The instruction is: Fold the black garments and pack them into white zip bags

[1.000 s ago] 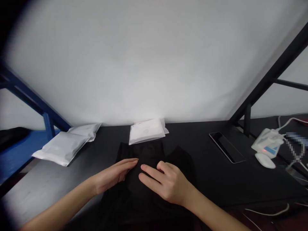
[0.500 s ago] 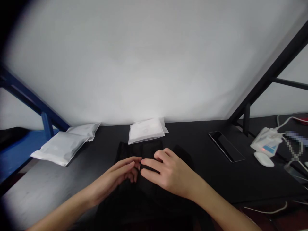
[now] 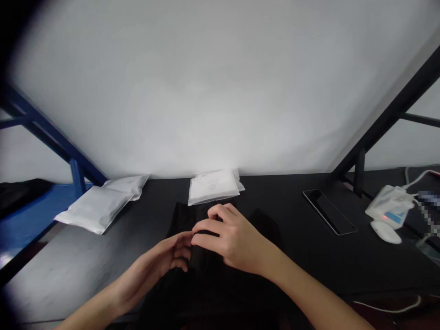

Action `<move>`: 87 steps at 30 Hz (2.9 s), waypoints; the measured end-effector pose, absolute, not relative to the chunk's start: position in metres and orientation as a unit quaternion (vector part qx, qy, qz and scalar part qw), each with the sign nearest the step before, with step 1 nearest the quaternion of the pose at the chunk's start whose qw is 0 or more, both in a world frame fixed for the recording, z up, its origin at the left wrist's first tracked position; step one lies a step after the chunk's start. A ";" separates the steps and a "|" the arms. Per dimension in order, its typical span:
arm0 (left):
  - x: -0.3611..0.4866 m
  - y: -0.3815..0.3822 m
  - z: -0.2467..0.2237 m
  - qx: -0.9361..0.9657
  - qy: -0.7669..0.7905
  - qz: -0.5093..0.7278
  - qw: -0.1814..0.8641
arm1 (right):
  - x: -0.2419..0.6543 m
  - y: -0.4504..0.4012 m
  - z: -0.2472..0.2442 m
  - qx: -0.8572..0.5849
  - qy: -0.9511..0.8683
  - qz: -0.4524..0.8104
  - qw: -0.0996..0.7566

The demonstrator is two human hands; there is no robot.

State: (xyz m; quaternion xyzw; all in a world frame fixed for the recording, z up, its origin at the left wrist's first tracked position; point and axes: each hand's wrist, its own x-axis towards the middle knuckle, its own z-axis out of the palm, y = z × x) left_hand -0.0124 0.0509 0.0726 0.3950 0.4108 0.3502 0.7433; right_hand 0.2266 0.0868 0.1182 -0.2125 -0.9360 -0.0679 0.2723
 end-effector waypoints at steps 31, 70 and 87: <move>-0.026 0.027 0.053 0.374 0.569 0.327 0.655 | 0.208 0.052 0.081 -0.579 -0.757 0.266 0.146; -0.074 0.014 0.039 0.875 0.423 0.174 0.161 | 0.345 0.046 0.051 -0.645 -0.694 0.083 0.308; -0.038 0.119 0.071 0.691 0.597 0.363 0.185 | 0.277 0.120 0.089 -0.570 -0.769 0.162 0.239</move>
